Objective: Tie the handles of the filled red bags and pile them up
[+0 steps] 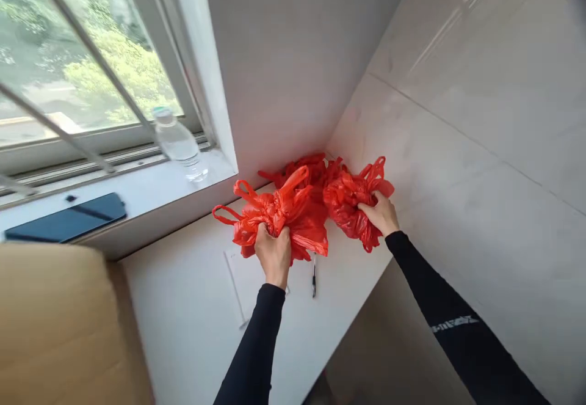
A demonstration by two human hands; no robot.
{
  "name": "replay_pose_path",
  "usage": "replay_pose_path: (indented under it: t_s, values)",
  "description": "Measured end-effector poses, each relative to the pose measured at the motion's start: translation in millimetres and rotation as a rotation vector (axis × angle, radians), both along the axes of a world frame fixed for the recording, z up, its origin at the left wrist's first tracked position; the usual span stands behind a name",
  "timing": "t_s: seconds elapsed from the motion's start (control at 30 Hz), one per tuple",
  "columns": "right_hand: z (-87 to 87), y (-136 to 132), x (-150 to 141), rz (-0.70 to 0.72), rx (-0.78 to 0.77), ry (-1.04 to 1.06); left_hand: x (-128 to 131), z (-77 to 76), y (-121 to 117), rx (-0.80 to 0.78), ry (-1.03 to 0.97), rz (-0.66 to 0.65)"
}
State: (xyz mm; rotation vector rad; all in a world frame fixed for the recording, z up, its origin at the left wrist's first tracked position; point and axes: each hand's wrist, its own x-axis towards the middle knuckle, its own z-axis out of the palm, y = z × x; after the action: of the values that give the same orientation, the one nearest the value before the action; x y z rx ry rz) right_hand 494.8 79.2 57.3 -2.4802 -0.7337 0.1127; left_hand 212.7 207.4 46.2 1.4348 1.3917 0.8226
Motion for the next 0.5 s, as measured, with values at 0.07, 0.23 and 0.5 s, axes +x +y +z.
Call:
replay_pose_path:
  t_s: [0.07, 0.23, 0.5]
  values:
    - [-8.9, 55.4, 50.2, 0.043, -0.041, -0.03, 41.8, -23.6, 41.6, 0.004, 0.015, 0.018]
    - [-60.1, 169.5, 130.9, 0.153, -0.112, -0.064, 110.8, -94.2, 105.2, 0.003, 0.049, 0.005]
    - [-127.5, 209.0, 156.7, 0.137, -0.277, -0.093, 159.4, -148.6, 126.4, 0.031, 0.064, -0.047]
